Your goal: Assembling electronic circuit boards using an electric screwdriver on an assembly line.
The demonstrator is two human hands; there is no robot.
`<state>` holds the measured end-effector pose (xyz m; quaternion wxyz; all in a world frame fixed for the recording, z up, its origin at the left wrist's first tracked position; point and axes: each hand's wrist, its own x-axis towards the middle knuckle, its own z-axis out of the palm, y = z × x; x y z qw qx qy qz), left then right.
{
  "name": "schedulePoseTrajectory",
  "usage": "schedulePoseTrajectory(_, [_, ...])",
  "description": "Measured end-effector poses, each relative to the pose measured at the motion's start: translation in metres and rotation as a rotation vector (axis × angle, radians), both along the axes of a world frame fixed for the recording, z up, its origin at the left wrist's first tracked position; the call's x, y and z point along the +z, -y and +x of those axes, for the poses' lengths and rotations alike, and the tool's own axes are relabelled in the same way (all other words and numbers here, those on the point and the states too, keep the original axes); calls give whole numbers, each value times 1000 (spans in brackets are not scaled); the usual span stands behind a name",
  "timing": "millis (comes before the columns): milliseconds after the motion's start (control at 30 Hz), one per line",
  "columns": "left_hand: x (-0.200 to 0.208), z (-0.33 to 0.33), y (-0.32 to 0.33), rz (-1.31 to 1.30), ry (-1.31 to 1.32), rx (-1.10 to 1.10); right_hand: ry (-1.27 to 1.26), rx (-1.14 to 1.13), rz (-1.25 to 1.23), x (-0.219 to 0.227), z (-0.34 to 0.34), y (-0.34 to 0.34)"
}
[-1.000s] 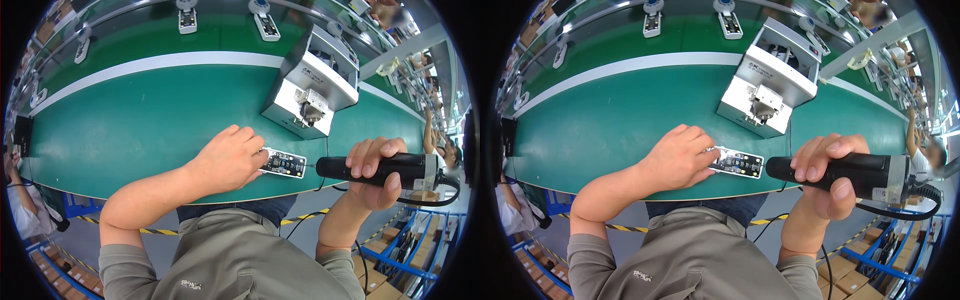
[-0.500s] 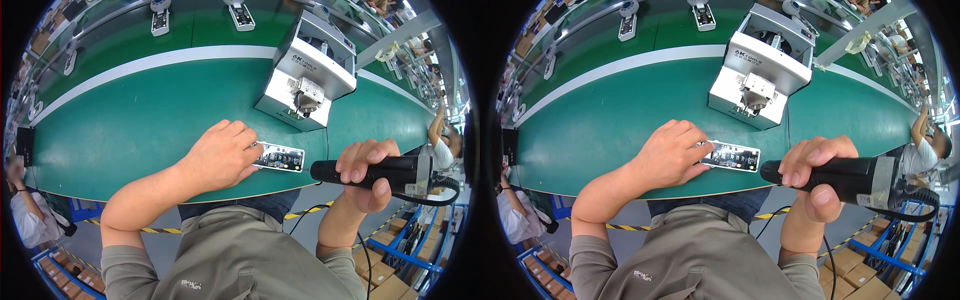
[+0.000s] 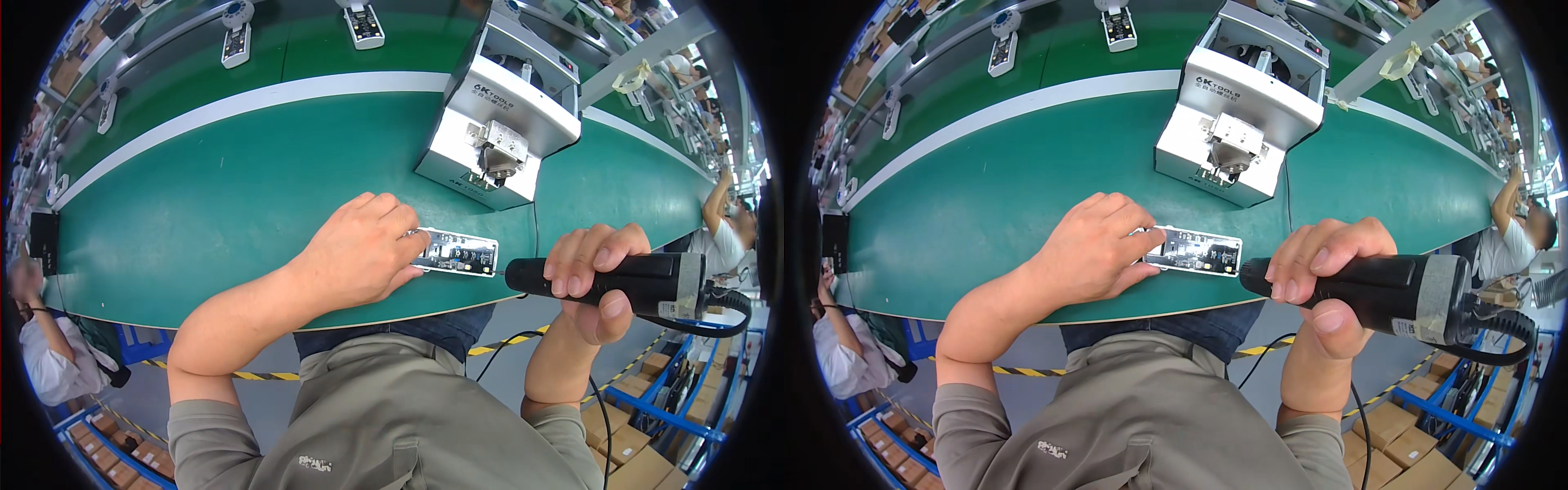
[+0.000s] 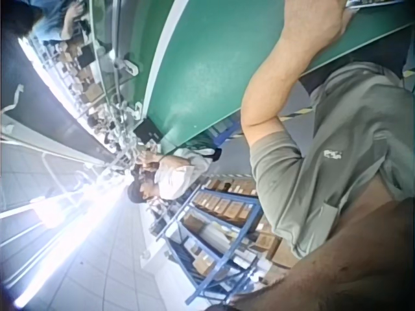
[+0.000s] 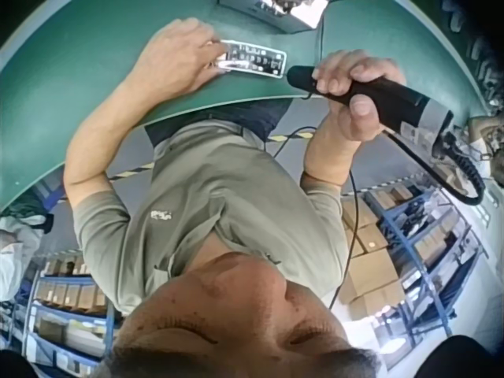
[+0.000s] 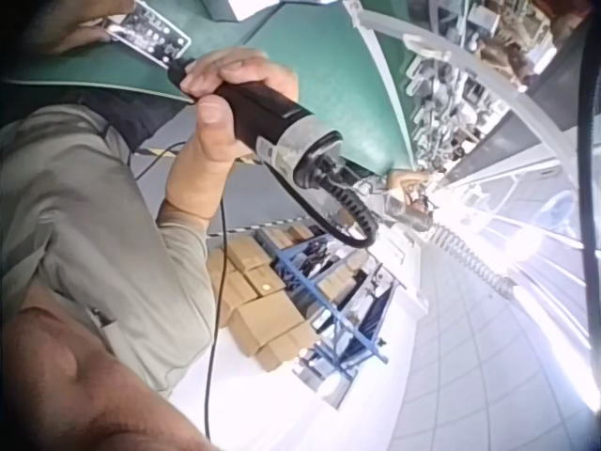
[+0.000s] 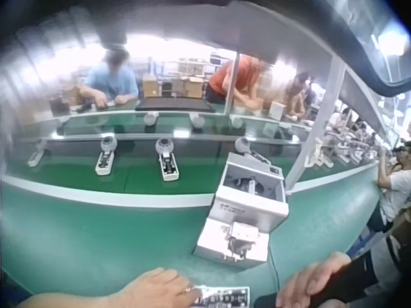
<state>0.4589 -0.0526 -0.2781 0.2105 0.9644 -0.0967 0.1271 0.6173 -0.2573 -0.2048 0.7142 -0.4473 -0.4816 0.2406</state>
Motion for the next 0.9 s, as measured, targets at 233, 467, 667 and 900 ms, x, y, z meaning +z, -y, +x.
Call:
schedulePoseTrajectory(233, [2,4,-2,9,16,1,17,-92,3,17,2,5])
schedulePoseTrajectory(467, [4,6,0,15,-53,17,-9,-370,-20,3,19,15])
schedulePoseTrajectory(667, [4,12,-6,74,-21,22,-118,-434,-59,-33,33,20])
schedulePoseTrajectory(900, [19,-16,-98,-65,-206,218,-133,-402,-28,-48,42,21])
